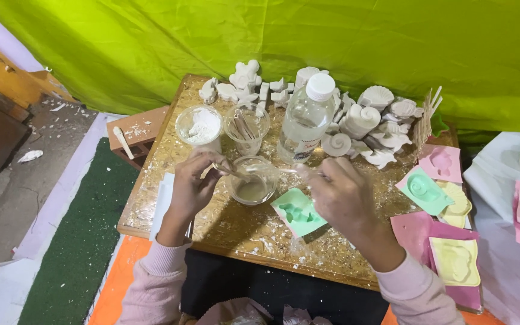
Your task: Mixing plaster in a small container and applying it to a silicone mold using a wooden stick.
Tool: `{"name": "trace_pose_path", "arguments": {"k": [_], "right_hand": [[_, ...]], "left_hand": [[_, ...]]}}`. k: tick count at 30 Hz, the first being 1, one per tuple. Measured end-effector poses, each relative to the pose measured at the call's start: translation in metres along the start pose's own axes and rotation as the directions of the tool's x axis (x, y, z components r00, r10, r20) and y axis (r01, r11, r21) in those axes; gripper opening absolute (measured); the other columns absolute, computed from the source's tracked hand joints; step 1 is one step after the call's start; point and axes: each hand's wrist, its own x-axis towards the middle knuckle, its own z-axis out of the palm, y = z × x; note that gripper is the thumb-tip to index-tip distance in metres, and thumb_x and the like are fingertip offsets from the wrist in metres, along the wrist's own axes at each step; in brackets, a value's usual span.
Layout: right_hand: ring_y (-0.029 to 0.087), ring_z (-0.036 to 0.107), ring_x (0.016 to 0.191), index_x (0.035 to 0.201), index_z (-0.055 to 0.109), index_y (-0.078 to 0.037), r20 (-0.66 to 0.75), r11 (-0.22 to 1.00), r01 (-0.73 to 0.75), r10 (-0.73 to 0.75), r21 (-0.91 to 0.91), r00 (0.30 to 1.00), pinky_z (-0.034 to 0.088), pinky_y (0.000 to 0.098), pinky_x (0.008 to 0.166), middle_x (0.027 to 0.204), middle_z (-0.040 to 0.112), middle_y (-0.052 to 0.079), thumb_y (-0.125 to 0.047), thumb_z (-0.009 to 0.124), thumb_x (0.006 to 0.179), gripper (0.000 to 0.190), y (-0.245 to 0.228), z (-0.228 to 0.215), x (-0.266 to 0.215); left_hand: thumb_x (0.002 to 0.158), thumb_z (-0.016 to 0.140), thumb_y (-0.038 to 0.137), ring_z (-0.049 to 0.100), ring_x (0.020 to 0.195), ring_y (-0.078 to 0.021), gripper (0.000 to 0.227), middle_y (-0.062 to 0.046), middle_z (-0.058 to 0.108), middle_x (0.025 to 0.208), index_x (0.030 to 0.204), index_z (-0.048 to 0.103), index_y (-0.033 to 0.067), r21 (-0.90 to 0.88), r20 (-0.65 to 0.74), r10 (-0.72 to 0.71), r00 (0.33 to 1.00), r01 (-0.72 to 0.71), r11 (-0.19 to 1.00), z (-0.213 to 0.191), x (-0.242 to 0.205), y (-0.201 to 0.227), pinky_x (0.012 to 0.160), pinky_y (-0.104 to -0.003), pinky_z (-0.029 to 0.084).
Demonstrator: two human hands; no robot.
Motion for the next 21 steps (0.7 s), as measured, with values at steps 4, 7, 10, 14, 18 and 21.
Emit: {"name": "trace_pose_path", "arguments": {"k": [4,7,10,14,18,21], "right_hand": [[0.015,0.04,0.053,0.103,0.08,-0.019,-0.114,0.977,0.138,-0.158,-0.162,0.981,0.037,0.0259,0.045,0.064,0.042,0.0,0.01,0.056,0.079,0.044,-0.011,0.011,0.004],[0.014,0.04,0.053,0.109,0.079,-0.023,-0.071,0.961,0.153,-0.173,-0.228,0.982,0.038,0.0236,0.045,0.062,0.043,-0.001,0.009,0.056,0.078,0.05,-0.011,0.011,0.0],[0.012,0.041,0.054,0.107,0.079,-0.027,-0.028,0.963,0.123,-0.133,-0.241,0.991,0.037,0.0212,0.045,0.062,0.044,-0.003,0.007,0.06,0.078,0.049,-0.014,0.004,0.003],[0.013,0.042,0.056,0.098,0.08,-0.026,0.004,0.963,0.125,-0.127,-0.237,0.992,0.038,0.023,0.046,0.063,0.046,-0.002,0.005,0.063,0.075,0.042,-0.018,-0.001,0.008],[0.013,0.043,0.056,0.099,0.08,-0.025,0.075,0.973,0.088,-0.074,-0.212,0.994,0.039,0.0234,0.046,0.063,0.048,-0.002,0.002,0.066,0.075,0.039,-0.022,-0.013,0.014],[0.015,0.045,0.056,0.093,0.079,-0.024,0.006,0.973,0.075,-0.076,-0.219,0.997,0.039,0.0263,0.046,0.063,0.048,-0.002,0.001,0.066,0.077,0.033,-0.019,0.001,0.006]], "left_hand": [[0.09,0.074,0.007,0.071,0.079,-0.0273,0.009,-0.001,0.075,0.076,0.088,0.075,0.0156,-0.009,-0.006,-0.01,1.0,0.01,1.0,0.001,0.009,0.014,0.089,-0.041,0.054],[0.094,0.071,0.007,0.066,0.079,-0.0247,0.002,-0.009,0.074,0.08,0.093,0.072,0.0082,-0.093,-0.032,-0.076,0.997,0.073,0.993,-0.002,0.013,0.01,0.083,-0.043,0.054],[0.097,0.068,0.012,0.066,0.079,-0.0265,0.006,-0.01,0.072,0.082,0.094,0.072,0.0093,-0.066,-0.016,-0.075,0.997,0.074,0.995,-0.002,0.03,0.009,0.084,-0.041,0.052],[0.097,0.074,0.011,0.067,0.08,-0.0351,0.009,-0.013,0.07,0.082,0.095,0.069,0.0034,0.206,-0.082,0.11,0.991,-0.091,0.974,-0.004,0.068,0.003,0.078,-0.044,0.054],[0.094,0.079,0.015,0.07,0.085,-0.0282,0.011,-0.004,0.074,0.083,0.098,0.069,0.0115,0.362,-0.097,0.133,0.986,-0.09,0.928,0.012,0.092,-0.008,0.082,-0.041,0.053],[0.098,0.075,0.021,0.07,0.086,-0.0314,0.013,-0.008,0.075,0.086,0.101,0.069,0.0094,0.375,-0.069,0.002,0.998,0.024,0.927,0.018,0.096,-0.004,0.083,-0.046,0.053]]}}
